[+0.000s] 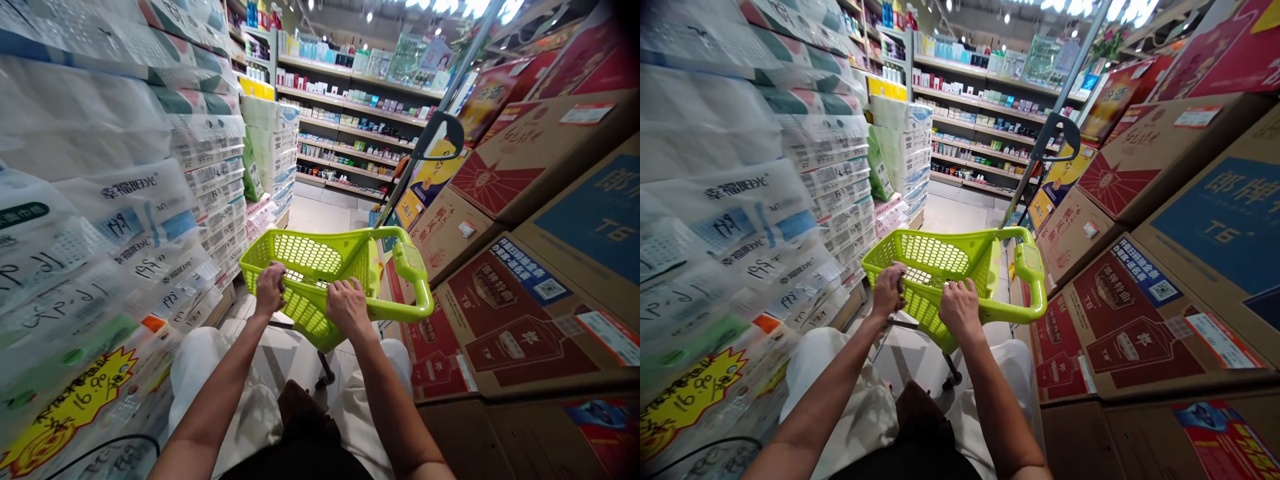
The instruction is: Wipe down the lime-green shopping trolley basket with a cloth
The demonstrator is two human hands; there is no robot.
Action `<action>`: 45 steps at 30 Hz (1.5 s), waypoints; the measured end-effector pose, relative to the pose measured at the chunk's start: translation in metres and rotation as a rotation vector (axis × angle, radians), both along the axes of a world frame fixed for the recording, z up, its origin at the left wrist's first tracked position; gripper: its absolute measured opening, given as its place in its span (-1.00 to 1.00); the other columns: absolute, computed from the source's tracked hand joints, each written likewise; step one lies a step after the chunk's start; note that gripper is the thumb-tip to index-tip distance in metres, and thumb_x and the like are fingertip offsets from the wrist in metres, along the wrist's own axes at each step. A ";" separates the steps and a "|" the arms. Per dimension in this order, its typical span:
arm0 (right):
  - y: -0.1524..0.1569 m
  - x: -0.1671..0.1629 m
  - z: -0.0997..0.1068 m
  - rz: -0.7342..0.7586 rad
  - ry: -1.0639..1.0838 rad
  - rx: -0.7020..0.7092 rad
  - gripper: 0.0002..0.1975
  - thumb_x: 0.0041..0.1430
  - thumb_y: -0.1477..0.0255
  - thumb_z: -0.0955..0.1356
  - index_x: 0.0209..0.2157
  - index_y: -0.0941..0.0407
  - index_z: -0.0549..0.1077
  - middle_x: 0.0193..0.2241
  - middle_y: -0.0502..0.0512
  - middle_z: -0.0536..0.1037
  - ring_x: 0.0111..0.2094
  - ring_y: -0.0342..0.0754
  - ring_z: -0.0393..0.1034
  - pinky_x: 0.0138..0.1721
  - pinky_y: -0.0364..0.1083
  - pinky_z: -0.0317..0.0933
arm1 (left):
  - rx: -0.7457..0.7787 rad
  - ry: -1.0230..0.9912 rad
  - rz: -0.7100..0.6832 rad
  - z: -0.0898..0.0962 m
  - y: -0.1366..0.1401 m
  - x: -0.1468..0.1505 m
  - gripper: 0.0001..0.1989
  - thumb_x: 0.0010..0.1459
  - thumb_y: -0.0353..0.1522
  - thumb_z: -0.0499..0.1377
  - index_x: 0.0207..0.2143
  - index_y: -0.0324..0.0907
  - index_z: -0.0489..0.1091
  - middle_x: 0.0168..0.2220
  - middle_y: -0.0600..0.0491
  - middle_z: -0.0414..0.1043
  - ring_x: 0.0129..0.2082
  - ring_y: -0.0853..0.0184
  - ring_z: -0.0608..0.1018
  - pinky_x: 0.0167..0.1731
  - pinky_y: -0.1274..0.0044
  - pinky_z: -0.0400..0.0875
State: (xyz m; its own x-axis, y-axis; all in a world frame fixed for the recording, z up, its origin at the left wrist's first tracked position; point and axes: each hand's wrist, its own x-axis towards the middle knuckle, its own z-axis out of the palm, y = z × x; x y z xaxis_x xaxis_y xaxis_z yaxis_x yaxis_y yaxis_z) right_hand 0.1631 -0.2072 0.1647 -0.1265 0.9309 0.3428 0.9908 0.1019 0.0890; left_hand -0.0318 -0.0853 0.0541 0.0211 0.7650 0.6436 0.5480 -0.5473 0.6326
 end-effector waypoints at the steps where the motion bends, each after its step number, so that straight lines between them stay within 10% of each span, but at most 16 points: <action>1: 0.003 -0.002 0.000 0.003 0.001 -0.011 -0.79 0.31 0.53 0.26 -0.27 0.13 0.53 -0.27 0.17 0.62 -0.20 0.03 0.41 0.19 0.07 -0.01 | -0.018 -0.026 0.077 -0.001 0.003 -0.005 -0.73 0.40 -0.35 -0.04 -0.17 -0.10 0.46 -0.13 -0.09 0.56 -0.05 0.14 0.54 0.11 0.26 0.36; 6: 0.016 -0.010 -0.001 0.004 0.000 -0.059 -0.78 0.32 0.54 0.24 -0.27 0.13 0.53 -0.26 0.19 0.64 -0.20 0.02 0.44 0.21 0.07 -0.02 | 0.007 0.092 -0.066 -0.010 0.014 -0.026 -0.74 0.38 -0.36 0.00 -0.08 -0.06 0.48 -0.01 -0.08 0.56 0.11 0.12 0.50 0.20 0.22 0.26; 11: 0.027 -0.019 0.001 0.029 0.001 -0.080 -0.76 0.34 0.54 0.23 -0.27 0.13 0.53 -0.27 0.17 0.64 -0.19 0.01 0.46 0.21 0.06 -0.01 | -0.029 -0.054 0.204 -0.014 0.029 -0.050 -0.73 0.39 -0.32 -0.05 -0.16 -0.12 0.45 -0.11 -0.13 0.55 0.00 0.12 0.53 0.14 0.27 0.33; 15: 0.033 -0.025 0.004 0.047 0.008 -0.107 -0.76 0.34 0.54 0.23 -0.29 0.11 0.53 -0.28 0.14 0.63 -0.21 0.00 0.46 0.17 0.04 0.02 | -0.006 0.040 -0.017 -0.017 0.041 -0.062 -0.74 0.37 -0.34 -0.03 -0.11 -0.08 0.45 -0.03 -0.09 0.53 0.08 0.15 0.49 0.20 0.28 0.31; 19: 0.037 -0.027 0.007 0.048 0.014 -0.117 -0.76 0.36 0.54 0.23 -0.29 0.11 0.52 -0.28 0.13 0.64 -0.22 -0.01 0.46 0.14 0.02 0.03 | -0.075 -0.126 0.349 -0.021 0.059 -0.078 -0.78 0.34 -0.35 -0.04 -0.20 -0.12 0.41 -0.15 -0.16 0.49 -0.03 0.07 0.49 0.12 0.19 0.35; 22: 0.039 -0.026 0.006 0.055 0.013 -0.117 -0.75 0.37 0.54 0.22 -0.29 0.11 0.51 -0.29 0.12 0.64 -0.22 -0.01 0.47 0.13 0.01 0.03 | -0.069 -0.081 0.251 -0.024 0.062 -0.082 -0.83 0.32 -0.36 0.01 -0.19 -0.11 0.40 -0.13 -0.13 0.50 -0.02 0.07 0.48 0.13 0.21 0.35; 27: 0.041 -0.021 0.003 0.061 0.021 -0.123 -0.77 0.35 0.55 0.23 -0.28 0.11 0.51 -0.27 0.12 0.64 -0.22 -0.01 0.47 0.14 0.02 0.03 | -0.080 -0.147 0.326 -0.017 0.048 -0.065 -0.83 0.28 -0.39 0.00 -0.23 -0.10 0.39 -0.20 -0.10 0.50 -0.08 0.09 0.50 0.07 0.23 0.39; 31: 0.036 -0.014 0.004 0.055 0.042 -0.116 -0.77 0.34 0.54 0.24 -0.28 0.11 0.52 -0.29 0.13 0.64 -0.22 -0.01 0.48 0.15 0.01 0.04 | -0.066 -0.043 0.072 -0.004 0.031 -0.041 -0.81 0.30 -0.40 0.02 -0.21 -0.08 0.43 -0.15 -0.04 0.54 -0.05 0.16 0.53 0.13 0.28 0.38; 45: -0.011 0.040 0.022 -0.085 0.058 -0.013 -0.79 0.29 0.55 0.26 -0.31 0.11 0.52 -0.31 0.17 0.64 -0.23 0.04 0.44 0.24 0.07 -0.02 | -0.068 -0.088 -0.056 0.008 -0.042 0.040 -0.73 0.35 -0.42 0.00 -0.06 -0.06 0.46 -0.02 -0.06 0.52 0.10 0.15 0.50 0.22 0.25 0.35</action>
State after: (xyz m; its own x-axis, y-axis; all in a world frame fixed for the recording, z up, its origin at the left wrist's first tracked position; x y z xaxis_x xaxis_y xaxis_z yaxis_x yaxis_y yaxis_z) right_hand 0.2027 -0.2182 0.1868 -0.0270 0.9418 0.3352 0.9994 0.0177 0.0307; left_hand 0.0086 -0.1271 0.0620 0.0113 0.8064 0.5912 0.4586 -0.5296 0.7136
